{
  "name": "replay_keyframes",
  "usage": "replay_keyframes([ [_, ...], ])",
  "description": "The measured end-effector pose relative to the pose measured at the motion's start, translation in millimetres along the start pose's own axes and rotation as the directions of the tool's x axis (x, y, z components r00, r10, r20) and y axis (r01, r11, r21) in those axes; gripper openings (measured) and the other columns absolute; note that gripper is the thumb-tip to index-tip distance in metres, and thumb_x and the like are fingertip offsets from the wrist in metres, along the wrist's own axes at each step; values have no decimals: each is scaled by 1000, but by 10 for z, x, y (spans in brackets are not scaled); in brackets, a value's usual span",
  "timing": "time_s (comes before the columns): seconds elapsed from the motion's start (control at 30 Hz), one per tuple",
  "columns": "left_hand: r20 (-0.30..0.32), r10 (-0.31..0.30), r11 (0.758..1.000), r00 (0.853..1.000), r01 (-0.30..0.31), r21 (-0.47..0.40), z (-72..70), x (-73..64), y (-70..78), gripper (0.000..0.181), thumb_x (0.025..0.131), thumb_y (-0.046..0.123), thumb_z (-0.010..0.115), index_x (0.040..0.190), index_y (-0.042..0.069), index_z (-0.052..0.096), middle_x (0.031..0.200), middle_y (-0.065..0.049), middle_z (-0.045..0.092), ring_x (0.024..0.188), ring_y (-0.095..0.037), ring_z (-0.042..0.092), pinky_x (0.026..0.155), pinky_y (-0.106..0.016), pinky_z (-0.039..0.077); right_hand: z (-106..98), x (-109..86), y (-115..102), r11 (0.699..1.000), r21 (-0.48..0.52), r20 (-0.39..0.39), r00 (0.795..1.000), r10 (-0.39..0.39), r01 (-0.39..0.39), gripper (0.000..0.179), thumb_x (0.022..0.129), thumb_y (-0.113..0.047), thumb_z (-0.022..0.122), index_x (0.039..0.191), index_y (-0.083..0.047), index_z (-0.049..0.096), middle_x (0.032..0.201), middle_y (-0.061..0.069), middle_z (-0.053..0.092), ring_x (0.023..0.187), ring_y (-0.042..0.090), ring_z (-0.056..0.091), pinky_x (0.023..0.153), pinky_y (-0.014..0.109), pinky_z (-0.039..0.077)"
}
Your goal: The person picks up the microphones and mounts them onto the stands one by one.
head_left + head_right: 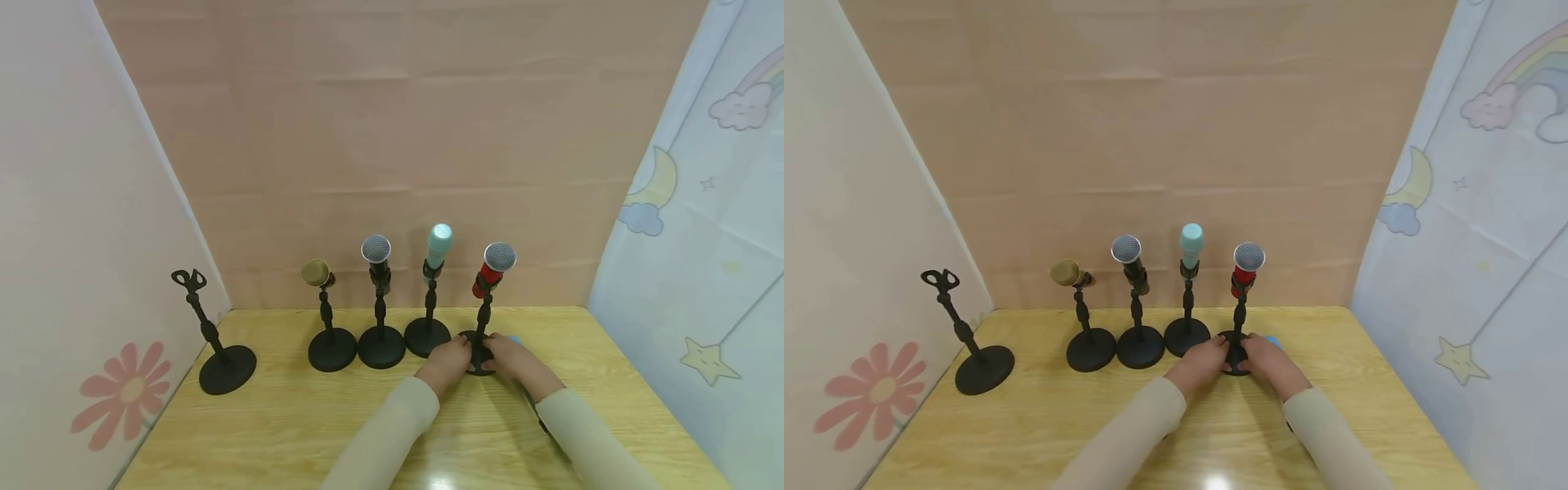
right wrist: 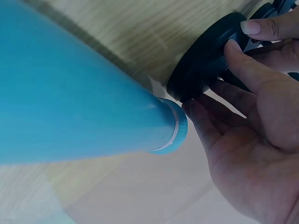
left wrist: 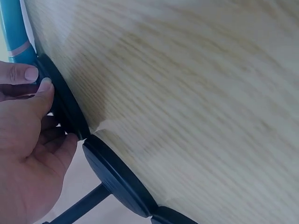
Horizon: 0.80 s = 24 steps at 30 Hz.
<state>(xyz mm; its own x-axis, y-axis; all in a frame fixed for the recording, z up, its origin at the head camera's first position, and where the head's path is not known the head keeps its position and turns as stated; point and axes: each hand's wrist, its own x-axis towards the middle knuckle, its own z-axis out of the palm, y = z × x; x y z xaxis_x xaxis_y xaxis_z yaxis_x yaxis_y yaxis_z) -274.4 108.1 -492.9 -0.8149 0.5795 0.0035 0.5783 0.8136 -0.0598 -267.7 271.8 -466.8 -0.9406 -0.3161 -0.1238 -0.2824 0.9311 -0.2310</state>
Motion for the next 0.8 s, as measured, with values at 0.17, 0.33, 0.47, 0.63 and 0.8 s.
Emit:
replay_keyframes([
  [0.17, -22, -43, 999, 999, 43, 15, 52, 65, 11, 49, 102, 45, 53, 140, 15, 59, 141, 2, 55, 126, -8, 56, 84, -23, 57, -36, 109, 39, 1000, -10, 23, 999, 26, -26, 44, 93, -16, 75, 128, 7, 63, 126, 28, 60, 113, 44, 61, 95, 55, 51],
  [0.33, -34, -113, 994, 993, 113, -14, 73, 135, 39, 48, 102, 46, 54, 138, 15, 60, 142, 1, 55, 129, -9, 53, 83, -27, 58, -64, 211, 86, 999, -26, 15, 999, 36, -35, 45, 92, -16, 76, 129, 8, 63, 123, 28, 61, 113, 44, 61, 96, 55, 50],
  [0.47, -5, -152, 988, 988, 151, -25, 66, 140, 35, 51, 102, 47, 53, 143, 17, 57, 148, 3, 50, 140, -10, 44, 90, -30, 57, -69, 271, 82, 998, -14, 31, 997, 65, -65, 51, 94, -17, 74, 135, 9, 59, 132, 32, 56, 122, 48, 56, 102, 57, 47],
  [0.63, 30, -146, 988, 989, 147, -45, 36, 101, 41, 52, 104, 46, 52, 149, 19, 52, 155, 6, 45, 145, -8, 37, 97, -33, 55, -78, 292, 88, 994, 7, 51, 992, 112, -112, 54, 97, -16, 70, 140, 11, 53, 142, 37, 47, 132, 52, 46, 108, 59, 40],
  [0.8, 48, -112, 991, 993, 115, -66, -9, 22, 14, 49, 106, 41, 53, 150, 20, 50, 156, 9, 43, 145, -6, 37, 106, -27, 47, -88, 283, 106, 993, -7, 54, 991, 118, -118, 55, 97, -18, 69, 140, 12, 52, 142, 37, 46, 132, 52, 46, 108, 59, 41],
])
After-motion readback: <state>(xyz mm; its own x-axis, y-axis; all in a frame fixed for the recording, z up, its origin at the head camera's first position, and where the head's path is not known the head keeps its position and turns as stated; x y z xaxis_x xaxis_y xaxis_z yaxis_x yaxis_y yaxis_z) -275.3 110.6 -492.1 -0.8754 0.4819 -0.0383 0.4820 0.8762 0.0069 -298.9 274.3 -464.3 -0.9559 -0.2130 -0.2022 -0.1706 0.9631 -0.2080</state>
